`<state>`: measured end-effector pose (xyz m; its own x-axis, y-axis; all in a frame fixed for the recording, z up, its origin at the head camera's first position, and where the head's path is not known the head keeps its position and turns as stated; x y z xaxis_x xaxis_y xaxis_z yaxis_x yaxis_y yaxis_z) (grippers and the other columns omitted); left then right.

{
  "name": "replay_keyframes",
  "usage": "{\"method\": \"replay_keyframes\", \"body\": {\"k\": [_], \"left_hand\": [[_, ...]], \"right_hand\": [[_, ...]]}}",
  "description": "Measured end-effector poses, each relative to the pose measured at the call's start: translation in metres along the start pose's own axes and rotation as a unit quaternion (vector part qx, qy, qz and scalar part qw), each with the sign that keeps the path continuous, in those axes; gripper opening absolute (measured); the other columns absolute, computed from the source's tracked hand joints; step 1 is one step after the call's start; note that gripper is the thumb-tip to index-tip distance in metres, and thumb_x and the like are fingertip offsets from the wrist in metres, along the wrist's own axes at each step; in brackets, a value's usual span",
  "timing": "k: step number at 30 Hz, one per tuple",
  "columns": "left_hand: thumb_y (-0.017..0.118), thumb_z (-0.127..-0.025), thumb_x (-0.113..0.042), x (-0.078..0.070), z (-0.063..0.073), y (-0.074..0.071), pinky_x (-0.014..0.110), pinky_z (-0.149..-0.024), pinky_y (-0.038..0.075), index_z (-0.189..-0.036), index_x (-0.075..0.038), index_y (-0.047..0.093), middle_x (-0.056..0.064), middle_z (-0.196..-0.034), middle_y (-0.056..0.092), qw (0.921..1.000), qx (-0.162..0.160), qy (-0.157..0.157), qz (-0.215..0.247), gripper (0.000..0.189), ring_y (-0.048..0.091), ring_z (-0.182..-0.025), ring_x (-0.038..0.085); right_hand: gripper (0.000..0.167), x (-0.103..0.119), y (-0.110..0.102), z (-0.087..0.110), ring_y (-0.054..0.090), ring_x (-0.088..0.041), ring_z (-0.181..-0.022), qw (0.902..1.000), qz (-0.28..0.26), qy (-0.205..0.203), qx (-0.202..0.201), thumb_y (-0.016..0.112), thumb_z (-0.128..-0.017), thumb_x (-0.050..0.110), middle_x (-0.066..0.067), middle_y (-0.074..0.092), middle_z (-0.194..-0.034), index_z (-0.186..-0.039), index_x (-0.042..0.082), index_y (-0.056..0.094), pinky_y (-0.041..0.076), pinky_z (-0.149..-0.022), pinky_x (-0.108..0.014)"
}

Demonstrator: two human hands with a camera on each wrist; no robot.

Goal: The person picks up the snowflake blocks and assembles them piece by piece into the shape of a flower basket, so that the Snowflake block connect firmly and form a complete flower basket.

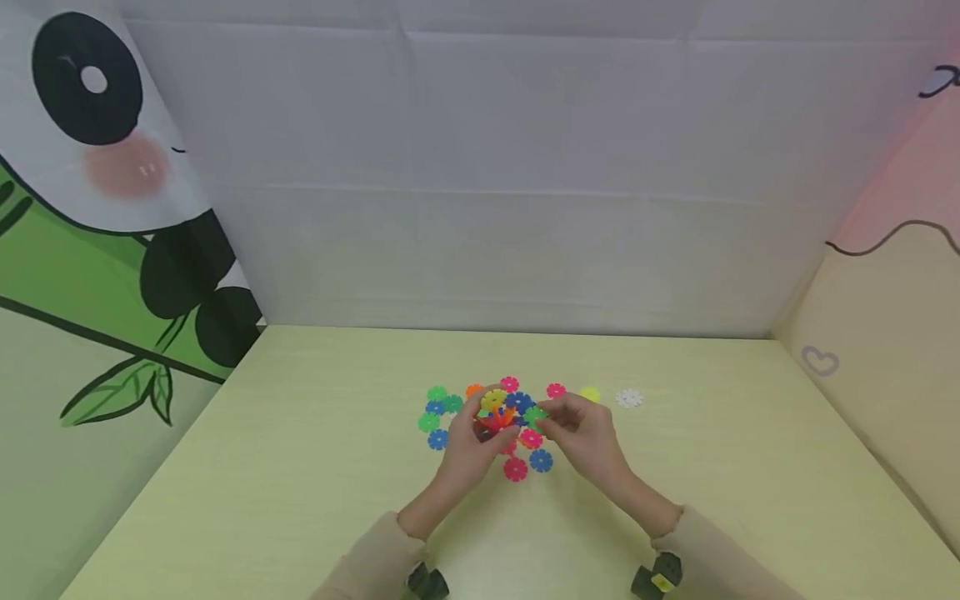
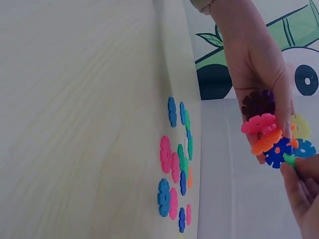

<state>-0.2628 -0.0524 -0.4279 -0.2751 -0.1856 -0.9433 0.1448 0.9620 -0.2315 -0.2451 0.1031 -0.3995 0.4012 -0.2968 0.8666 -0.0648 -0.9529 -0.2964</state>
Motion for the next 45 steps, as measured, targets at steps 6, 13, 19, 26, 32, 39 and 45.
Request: {"method": "replay_keyframes", "body": {"k": [6,13,19,26,32,39,45], "left_hand": [[0.073,-0.083,-0.006,-0.007,0.002,-0.006,0.022,-0.064,0.051,-0.132,-0.009,0.053,0.011,-0.113,0.057,0.9992,-0.027,0.027,0.010,0.052,0.057,-0.074,0.019],[0.073,-0.083,-0.004,-0.007,0.004,-0.008,0.021,-0.061,0.050,-0.131,-0.007,0.055,0.012,-0.109,0.057,0.9989,-0.034,0.024,0.021,0.052,0.056,-0.067,0.016],[0.073,-0.084,-0.006,-0.004,0.006,-0.009,0.020,-0.061,0.049,-0.131,-0.006,0.055,0.011,-0.110,0.057,0.9989,-0.044,0.009,0.016,0.051,0.054,-0.067,0.016],[0.067,-0.090,-0.009,-0.009,0.012,0.003,0.029,-0.078,0.052,-0.145,-0.009,0.031,0.016,-0.135,0.040,0.9986,0.030,0.012,0.042,0.066,0.059,-0.092,0.026],[0.068,-0.089,-0.011,-0.008,0.014,0.011,0.035,-0.088,0.050,-0.151,-0.021,0.020,0.015,-0.143,0.034,0.9918,0.122,0.019,0.033,0.079,0.058,-0.106,0.033],[0.070,-0.086,-0.006,-0.005,0.017,0.018,0.030,-0.076,0.054,-0.147,-0.016,0.034,0.016,-0.144,0.035,0.9812,0.190,0.032,0.015,0.072,0.044,-0.123,0.034],[0.071,-0.086,-0.009,0.006,0.014,0.009,0.030,-0.073,0.055,-0.141,-0.013,0.042,0.013,-0.138,0.043,0.9855,0.168,0.021,-0.006,0.062,0.044,-0.121,0.032]], "right_hand": [[0.016,0.004,0.001,0.002,0.067,-0.018,-0.070,0.9995,-0.021,-0.003,-0.023,0.072,-0.079,-0.009,-0.007,0.067,-0.080,-0.094,-0.003,0.071,0.055,-0.064,-0.025],[0.018,0.003,0.007,0.005,0.065,-0.017,-0.067,0.9991,-0.010,-0.005,-0.041,0.073,-0.077,-0.011,-0.005,0.067,-0.077,-0.093,-0.003,0.071,0.054,-0.062,-0.024],[0.019,0.004,0.010,0.005,0.066,-0.018,-0.070,0.9994,-0.003,-0.009,-0.033,0.073,-0.078,-0.009,-0.007,0.069,-0.080,-0.096,-0.003,0.071,0.054,-0.064,-0.024],[0.019,0.007,0.001,-0.007,0.068,-0.024,-0.074,0.9994,0.003,0.001,0.036,0.072,-0.082,-0.003,-0.012,0.070,-0.087,-0.100,-0.006,0.070,0.055,-0.066,-0.026],[0.015,0.007,-0.003,-0.020,0.068,-0.023,-0.073,0.9932,0.036,-0.029,0.107,0.070,-0.083,-0.003,-0.011,0.069,-0.088,-0.098,-0.005,0.070,0.055,-0.065,-0.026],[0.013,0.000,0.007,-0.024,0.066,-0.020,-0.073,0.9844,0.021,-0.032,0.172,0.069,-0.084,-0.003,-0.015,0.068,-0.089,-0.097,-0.005,0.069,0.055,-0.066,-0.029],[0.017,-0.015,0.013,-0.024,0.066,-0.032,-0.077,0.9769,-0.001,-0.014,0.213,0.065,-0.090,0.004,-0.013,0.067,-0.093,-0.104,-0.005,0.066,0.056,-0.066,-0.034]]}}
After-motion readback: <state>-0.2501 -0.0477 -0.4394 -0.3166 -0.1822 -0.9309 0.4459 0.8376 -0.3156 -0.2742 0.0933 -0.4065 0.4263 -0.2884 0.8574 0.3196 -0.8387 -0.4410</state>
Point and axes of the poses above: each hand's wrist, its own z-axis away from the middle knuckle, its own y-axis out of the palm, x = y × z, the point moved 9 cm from there along -z, towards the middle knuckle
